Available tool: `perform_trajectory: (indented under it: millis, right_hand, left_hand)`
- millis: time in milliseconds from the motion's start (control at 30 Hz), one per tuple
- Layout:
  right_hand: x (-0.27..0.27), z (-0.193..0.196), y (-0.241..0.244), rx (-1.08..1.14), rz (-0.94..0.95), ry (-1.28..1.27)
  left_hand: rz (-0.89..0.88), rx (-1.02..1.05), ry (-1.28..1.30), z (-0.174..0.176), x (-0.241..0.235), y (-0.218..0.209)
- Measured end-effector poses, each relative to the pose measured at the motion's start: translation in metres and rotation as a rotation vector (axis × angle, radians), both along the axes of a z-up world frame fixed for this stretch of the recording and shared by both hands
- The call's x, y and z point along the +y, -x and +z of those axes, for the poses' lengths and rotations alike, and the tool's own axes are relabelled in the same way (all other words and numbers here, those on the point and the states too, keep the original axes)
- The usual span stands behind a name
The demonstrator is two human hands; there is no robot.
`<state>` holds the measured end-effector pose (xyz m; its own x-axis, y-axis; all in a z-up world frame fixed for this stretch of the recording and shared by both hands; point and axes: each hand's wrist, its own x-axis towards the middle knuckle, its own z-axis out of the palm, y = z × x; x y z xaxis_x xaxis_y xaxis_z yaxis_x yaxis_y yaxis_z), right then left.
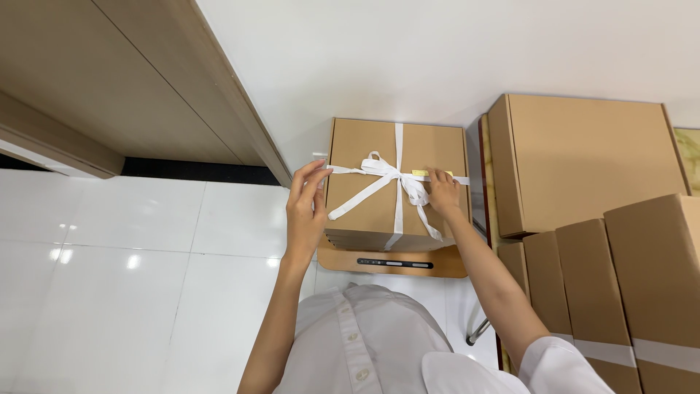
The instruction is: The person repeatedly picks up individual cardboard boxes from a stack on a table and places them onto a digital scale on the floor, then returns them to the table. The process is repeated for several boxes in a repetitive cycle.
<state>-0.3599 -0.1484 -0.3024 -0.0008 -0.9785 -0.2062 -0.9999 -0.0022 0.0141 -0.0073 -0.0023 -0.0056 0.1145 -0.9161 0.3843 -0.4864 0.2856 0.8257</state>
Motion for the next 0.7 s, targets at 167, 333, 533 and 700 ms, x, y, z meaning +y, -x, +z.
perform_trajectory:
  millis: [167, 333, 533, 700]
  right_hand:
    - [-0.003, -0.017, 0.013, 0.019, 0.023, 0.033]
    - [0.008, -0.019, 0.016, 0.042, 0.039, 0.046]
    - [0.053, 0.035, -0.010, 0.020, 0.027, -0.069]
    - [0.053, 0.029, -0.003, -0.064, -0.009, -0.088]
  left_hand:
    - [0.021, 0.013, 0.002, 0.003, 0.001, -0.001]
    - [0.040, 0.009, 0.013, 0.004, 0.003, 0.000]
    - [0.008, 0.044, 0.030, 0.005, 0.005, 0.009]
    - [-0.055, 0.040, 0.013, 0.003, 0.013, 0.014]
